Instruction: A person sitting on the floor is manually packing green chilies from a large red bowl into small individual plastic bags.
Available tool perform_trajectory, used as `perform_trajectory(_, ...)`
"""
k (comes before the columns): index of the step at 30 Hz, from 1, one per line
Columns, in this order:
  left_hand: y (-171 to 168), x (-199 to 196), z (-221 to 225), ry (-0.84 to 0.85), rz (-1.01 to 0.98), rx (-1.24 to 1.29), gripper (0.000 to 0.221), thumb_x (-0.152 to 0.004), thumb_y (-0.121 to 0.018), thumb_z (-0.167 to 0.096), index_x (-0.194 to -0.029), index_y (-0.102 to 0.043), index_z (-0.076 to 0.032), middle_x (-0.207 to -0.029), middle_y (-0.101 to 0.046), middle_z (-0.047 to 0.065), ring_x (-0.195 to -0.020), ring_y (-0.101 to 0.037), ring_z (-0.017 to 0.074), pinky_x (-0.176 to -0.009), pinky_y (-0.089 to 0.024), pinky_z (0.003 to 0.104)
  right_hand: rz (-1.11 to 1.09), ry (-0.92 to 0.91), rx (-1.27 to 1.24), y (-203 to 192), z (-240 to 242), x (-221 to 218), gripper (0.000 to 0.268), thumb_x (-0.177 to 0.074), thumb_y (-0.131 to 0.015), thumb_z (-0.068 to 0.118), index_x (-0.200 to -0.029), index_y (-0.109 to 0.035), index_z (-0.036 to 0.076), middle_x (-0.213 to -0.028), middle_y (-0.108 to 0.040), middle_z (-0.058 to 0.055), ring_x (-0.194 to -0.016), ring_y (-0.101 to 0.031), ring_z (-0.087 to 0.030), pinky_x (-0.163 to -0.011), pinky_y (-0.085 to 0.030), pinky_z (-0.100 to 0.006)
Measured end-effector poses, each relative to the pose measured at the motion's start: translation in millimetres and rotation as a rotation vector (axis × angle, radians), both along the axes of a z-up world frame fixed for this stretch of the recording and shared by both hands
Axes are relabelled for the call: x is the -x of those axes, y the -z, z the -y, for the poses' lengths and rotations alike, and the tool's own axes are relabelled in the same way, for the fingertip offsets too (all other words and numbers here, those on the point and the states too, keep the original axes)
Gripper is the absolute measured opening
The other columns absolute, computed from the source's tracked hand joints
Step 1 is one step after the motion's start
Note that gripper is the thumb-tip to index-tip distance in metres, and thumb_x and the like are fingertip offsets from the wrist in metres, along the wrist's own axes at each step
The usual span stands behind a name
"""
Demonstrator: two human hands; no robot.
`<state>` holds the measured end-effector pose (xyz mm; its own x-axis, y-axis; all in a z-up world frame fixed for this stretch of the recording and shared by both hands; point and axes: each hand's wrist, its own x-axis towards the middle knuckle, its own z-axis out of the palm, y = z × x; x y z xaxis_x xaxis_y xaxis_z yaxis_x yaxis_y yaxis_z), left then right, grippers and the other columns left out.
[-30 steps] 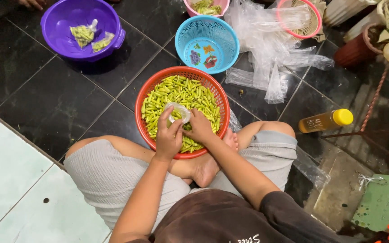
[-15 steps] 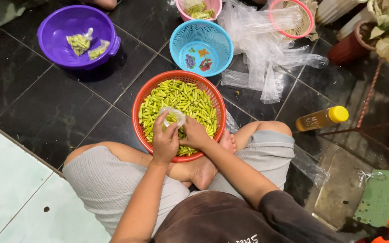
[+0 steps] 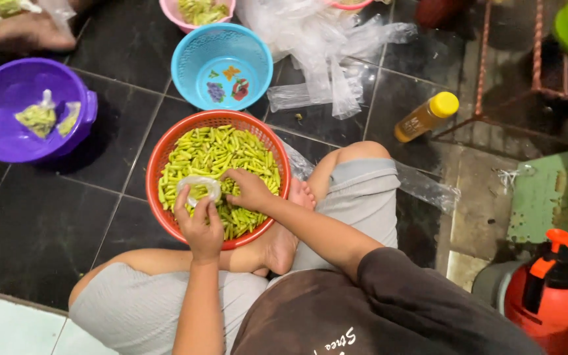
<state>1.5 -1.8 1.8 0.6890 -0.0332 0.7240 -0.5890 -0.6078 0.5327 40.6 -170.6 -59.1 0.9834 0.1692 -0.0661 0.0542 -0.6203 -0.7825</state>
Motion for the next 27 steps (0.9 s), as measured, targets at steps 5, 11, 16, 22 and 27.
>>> perform_trajectory(5,5,-1,1,0.005,-0.024,-0.004,0.006,-0.096,-0.069,-0.004,-0.101,-0.072,-0.005,-0.146,-0.052,0.018,-0.136,-0.053,0.0401,-0.113,-0.042,0.051,-0.102,0.134,-0.337,-10,8,-2,0.045,-0.088,-0.073,0.018,-0.130,-0.058,0.019,-0.136,-0.057,-0.020,-0.136,-0.048,-0.048,-0.108,-0.044,-0.060)
perform_trajectory(11,6,-1,2,0.007,-0.007,-0.013,0.006,-0.095,-0.068,-0.003,-0.100,-0.071,-0.002,-0.144,-0.053,0.020,-0.134,-0.054,0.0426,-0.112,-0.042,0.050,-0.380,0.271,-0.814,4,20,-18,0.043,-0.092,-0.058,0.006,-0.134,-0.058,0.017,-0.155,-0.035,-0.023,-0.119,-0.040,-0.033,-0.086,-0.042,-0.046)
perform_trajectory(16,5,-1,3,0.027,-0.003,-0.004,0.006,-0.095,-0.067,-0.002,-0.099,-0.071,-0.002,-0.140,-0.055,0.020,-0.132,-0.054,0.0444,-0.111,-0.042,0.052,-0.554,0.210,-1.247,31,31,-30,0.048,-0.089,-0.060,0.012,-0.137,-0.052,0.018,-0.104,-0.056,-0.009,-0.076,-0.058,-0.014,-0.052,-0.052,-0.027)
perform_trajectory(22,4,-1,3,0.042,-0.027,0.023,0.006,-0.096,-0.065,-0.006,-0.100,-0.070,-0.004,-0.140,-0.054,0.018,-0.131,-0.055,0.0429,-0.110,-0.043,0.052,-0.788,0.359,-1.424,57,48,-41,0.041,-0.098,-0.062,0.049,-0.133,-0.061,0.027,-0.122,-0.071,-0.009,-0.093,-0.075,-0.025,-0.052,-0.055,-0.020)
perform_trajectory(27,-6,3,4,0.115,-0.149,0.024,0.008,-0.098,-0.063,-0.006,-0.099,-0.071,-0.004,-0.138,-0.055,0.017,-0.130,-0.055,0.0411,-0.110,-0.044,0.054,-0.975,0.143,-1.835,56,59,-44,0.039,-0.105,-0.053,0.036,-0.136,-0.064,0.016,-0.138,-0.065,-0.017,-0.114,-0.071,-0.036,-0.055,-0.059,-0.028)
